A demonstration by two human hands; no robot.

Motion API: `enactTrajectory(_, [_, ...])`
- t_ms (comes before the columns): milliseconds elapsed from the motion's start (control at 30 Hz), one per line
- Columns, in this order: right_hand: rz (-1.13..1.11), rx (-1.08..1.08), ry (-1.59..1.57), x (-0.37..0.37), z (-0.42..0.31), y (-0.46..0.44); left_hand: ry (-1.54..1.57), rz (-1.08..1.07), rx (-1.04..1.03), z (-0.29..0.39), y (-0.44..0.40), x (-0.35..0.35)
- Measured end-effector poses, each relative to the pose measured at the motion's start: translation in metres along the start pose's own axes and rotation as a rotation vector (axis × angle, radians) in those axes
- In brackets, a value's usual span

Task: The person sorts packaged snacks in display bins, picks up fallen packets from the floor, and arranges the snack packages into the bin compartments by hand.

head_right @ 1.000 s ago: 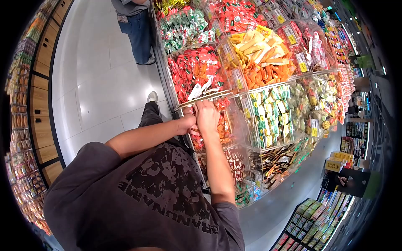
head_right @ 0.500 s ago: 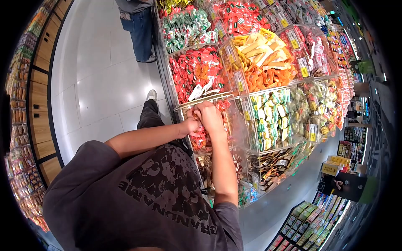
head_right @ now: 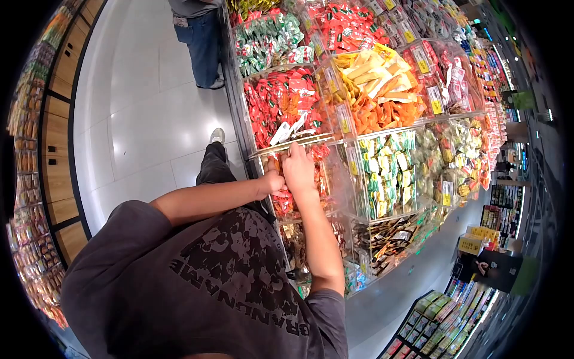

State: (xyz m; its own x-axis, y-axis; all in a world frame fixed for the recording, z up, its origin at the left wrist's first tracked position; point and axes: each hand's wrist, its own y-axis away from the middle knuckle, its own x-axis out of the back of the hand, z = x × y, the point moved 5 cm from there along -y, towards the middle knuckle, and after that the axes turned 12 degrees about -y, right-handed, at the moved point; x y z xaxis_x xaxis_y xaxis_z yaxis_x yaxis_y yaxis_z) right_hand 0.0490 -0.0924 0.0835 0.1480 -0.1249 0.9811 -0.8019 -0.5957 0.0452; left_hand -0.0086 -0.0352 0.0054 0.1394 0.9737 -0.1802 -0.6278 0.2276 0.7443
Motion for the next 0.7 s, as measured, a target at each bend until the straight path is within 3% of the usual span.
enactTrajectory(100, [-0.046, 0.002, -0.002, 0.003, -0.003, 0.002, -0.021, -0.096, -0.134, -0.010, -0.015, 0.000])
enactTrajectory(233, [-0.067, 0.003, 0.033, -0.002, -0.002, 0.004, -0.175, -0.024, -0.208, -0.015, -0.020, 0.001])
enactTrajectory(333, [-0.046, 0.018, 0.037, -0.002, -0.002, 0.006, -0.136, 0.058, -0.161, -0.010, -0.008, 0.000])
enactTrajectory(500, [0.013, -0.018, 0.050, 0.000, -0.004, 0.010, -0.483, 0.095, -0.172, -0.005, -0.008, 0.002])
enactTrajectory(600, [0.033, -0.023, 0.042, 0.002, -0.003, 0.010, -0.289, -0.076, -0.139, 0.021, 0.026, 0.004])
enactTrajectory(700, [-0.017, -0.006, 0.058, -0.002, 0.002, 0.010, -0.202, -0.065, -0.050, 0.016, 0.016, 0.005])
